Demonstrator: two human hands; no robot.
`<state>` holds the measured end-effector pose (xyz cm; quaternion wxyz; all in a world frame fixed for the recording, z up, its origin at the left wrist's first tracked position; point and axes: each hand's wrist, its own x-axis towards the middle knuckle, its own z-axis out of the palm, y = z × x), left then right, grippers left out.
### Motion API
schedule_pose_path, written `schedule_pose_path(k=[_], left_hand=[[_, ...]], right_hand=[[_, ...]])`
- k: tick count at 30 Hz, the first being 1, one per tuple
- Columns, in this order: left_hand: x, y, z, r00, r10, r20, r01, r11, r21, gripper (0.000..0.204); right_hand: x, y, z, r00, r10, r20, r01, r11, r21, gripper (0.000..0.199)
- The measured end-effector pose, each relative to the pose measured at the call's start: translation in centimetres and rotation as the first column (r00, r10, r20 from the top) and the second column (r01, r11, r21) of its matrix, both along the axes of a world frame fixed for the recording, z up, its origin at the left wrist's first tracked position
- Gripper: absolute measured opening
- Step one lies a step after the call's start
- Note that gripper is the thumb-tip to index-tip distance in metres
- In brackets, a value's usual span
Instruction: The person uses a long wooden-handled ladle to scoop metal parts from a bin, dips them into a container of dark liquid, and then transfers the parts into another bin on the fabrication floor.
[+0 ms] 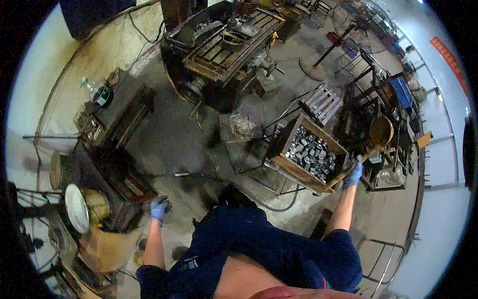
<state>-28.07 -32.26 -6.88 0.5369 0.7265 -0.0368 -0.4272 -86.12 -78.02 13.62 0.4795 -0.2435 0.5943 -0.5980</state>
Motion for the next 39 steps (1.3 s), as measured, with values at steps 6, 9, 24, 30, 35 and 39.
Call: schedule_pose_path(k=[6, 9, 24, 30, 35, 39], left_hand=[[12.7, -12.7, 2.5, 0.949, -0.22, 0.225, 0.185, 0.968, 0.168, 0.02], [20.7, -14.5, -0.8, 0.743, -0.437, 0.508, 0.329, 0.898, 0.292, 0.023], [47.3, -41.6, 11.3, 0.757, -0.503, 0.418, 0.466, 0.863, 0.196, 0.014], [59.7, -64.1, 17.7, 0.116, -0.517, 0.848, 0.753, 0.603, 0.264, 0.026], [60.0, -78.1, 24.5, 0.023, -0.57, 0.821, 0.945, 0.282, 0.169, 0.034], [60.5, -88.0, 24.2, -0.189, -0.515, 0.836, 0.945, 0.136, 0.297, 0.035]], right_hand=[[11.5, -11.5, -3.9, 0.931, -0.015, -0.365, 0.014, 1.0, -0.007, 0.037], [18.3, -16.4, -10.6, 0.744, 0.14, -0.653, -0.184, 0.983, 0.001, 0.029], [49.5, -18.4, -1.0, 0.979, -0.012, 0.202, -0.006, 0.996, 0.088, 0.026], [60.1, -17.2, 0.1, 0.957, -0.159, 0.241, 0.137, 0.985, 0.107, 0.028], [67.1, -13.4, 0.0, 0.966, -0.227, 0.123, 0.199, 0.959, 0.204, 0.047], [69.9, -12.6, -0.5, 0.979, -0.02, 0.201, -0.025, 0.976, 0.218, 0.034]])
